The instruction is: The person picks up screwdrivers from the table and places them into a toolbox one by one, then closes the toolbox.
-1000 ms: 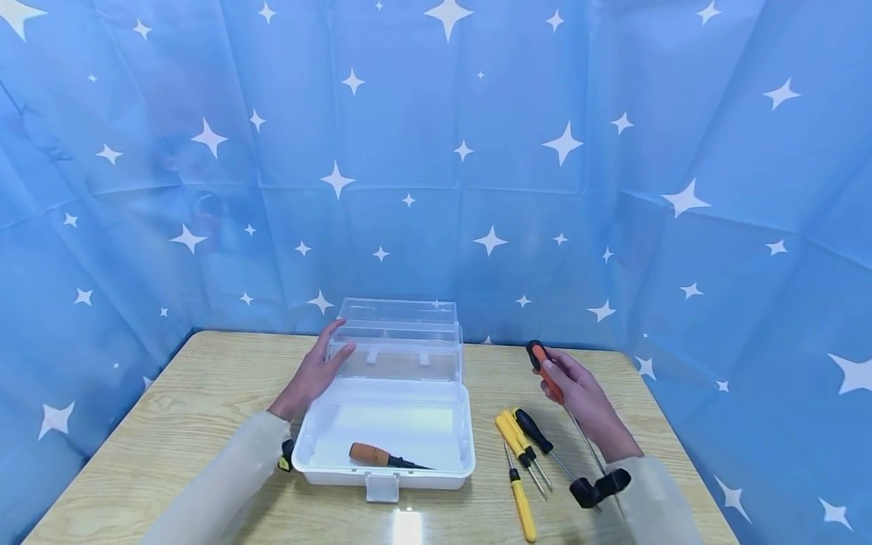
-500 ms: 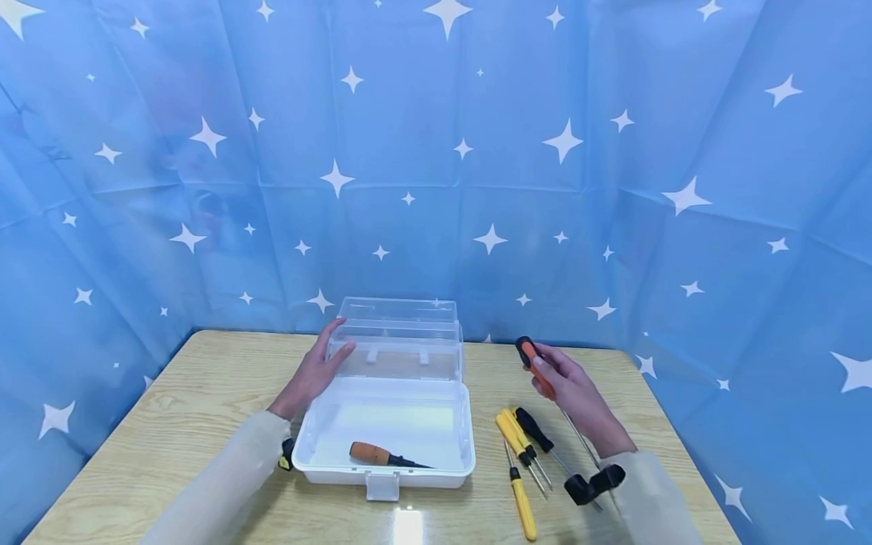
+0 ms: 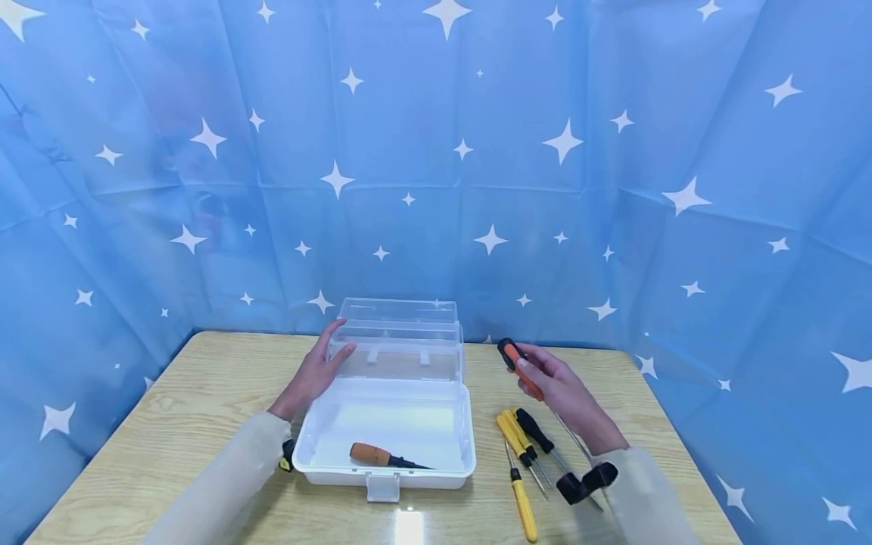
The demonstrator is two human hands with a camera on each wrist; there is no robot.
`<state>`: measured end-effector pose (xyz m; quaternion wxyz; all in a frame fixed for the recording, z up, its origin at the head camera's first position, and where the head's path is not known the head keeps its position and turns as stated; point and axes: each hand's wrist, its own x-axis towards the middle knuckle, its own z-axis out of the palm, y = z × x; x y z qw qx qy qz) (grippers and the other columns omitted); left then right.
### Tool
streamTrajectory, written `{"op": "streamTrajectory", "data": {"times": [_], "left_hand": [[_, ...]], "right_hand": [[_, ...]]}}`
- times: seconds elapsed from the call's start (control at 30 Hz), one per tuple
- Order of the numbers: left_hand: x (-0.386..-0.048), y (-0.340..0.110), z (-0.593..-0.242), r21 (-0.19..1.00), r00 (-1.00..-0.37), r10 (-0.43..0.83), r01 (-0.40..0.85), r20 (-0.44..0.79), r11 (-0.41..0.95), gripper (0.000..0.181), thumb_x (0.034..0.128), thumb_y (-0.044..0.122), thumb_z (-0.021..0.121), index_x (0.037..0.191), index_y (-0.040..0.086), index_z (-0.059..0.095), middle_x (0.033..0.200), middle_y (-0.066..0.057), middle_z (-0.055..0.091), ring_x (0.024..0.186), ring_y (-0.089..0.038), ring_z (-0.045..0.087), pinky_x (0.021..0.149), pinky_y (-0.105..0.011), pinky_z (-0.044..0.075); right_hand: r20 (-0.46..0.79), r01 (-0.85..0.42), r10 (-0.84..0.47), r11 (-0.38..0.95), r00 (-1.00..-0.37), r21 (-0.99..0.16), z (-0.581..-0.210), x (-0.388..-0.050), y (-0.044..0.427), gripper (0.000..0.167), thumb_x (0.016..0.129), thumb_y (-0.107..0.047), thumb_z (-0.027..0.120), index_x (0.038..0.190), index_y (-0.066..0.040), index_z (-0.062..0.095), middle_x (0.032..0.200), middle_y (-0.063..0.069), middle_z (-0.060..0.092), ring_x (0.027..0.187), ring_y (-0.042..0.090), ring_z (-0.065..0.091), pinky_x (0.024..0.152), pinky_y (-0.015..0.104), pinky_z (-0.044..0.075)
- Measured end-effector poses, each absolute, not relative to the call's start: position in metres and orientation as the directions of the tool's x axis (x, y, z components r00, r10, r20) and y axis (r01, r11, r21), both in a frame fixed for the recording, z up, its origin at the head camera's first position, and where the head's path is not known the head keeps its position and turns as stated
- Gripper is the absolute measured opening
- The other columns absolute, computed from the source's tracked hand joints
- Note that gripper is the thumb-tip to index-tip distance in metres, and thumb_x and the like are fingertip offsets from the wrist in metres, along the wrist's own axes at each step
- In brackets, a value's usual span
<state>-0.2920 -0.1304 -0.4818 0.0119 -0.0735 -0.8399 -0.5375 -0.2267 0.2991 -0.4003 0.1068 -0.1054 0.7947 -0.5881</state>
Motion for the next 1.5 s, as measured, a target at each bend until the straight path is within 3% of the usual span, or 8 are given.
{"op": "streamTrajectory", "data": {"times": [0.57, 1.27, 1.5], "left_hand": [[-0.292, -0.132, -0.485, 0.902, -0.987, 0.116, 0.152, 0.114, 0.403, 0.075, 0.091, 0.071, 0.047, 0.154, 0.041, 0.021, 0.165, -0.002, 0.018, 0.151, -0.035, 0.018, 0.113, -0.067, 0.023], [-0.295, -0.13, -0.484, 0.904, -0.99, 0.108, 0.125, 0.088, 0.408, 0.08, 0.0873, 0.076, 0.048, 0.154, 0.044, 0.019, 0.166, -0.001, 0.016, 0.15, -0.038, 0.019, 0.11, -0.07, 0.024], [-0.295, -0.131, -0.485, 0.909, -0.99, 0.107, 0.13, 0.095, 0.396, 0.077, 0.0884, 0.074, 0.049, 0.154, 0.045, 0.02, 0.166, 0.0, 0.017, 0.151, -0.036, 0.019, 0.111, -0.07, 0.024]], "right_hand": [[-0.089, -0.032, -0.329, 0.346, -0.94, -0.938, -0.391, -0.229, 0.277, 0.058, 0.104, -0.04, 0.05, 0.15, -0.007, 0.037, 0.133, 0.019, 0.056, 0.101, 0.022, 0.057, 0.084, 0.029, 0.052], [-0.102, -0.073, -0.399, 0.4, -0.911, -0.914, -0.388, -0.233, 0.251, 0.055, 0.103, -0.038, 0.052, 0.149, -0.011, 0.04, 0.111, 0.016, 0.058, 0.094, 0.03, 0.055, 0.081, 0.037, 0.048], [-0.095, -0.122, -0.455, 0.424, -0.886, -0.897, -0.385, -0.233, 0.241, 0.05, 0.103, -0.038, 0.051, 0.149, -0.018, 0.042, 0.106, 0.015, 0.058, 0.09, 0.034, 0.054, 0.074, 0.036, 0.043]]}}
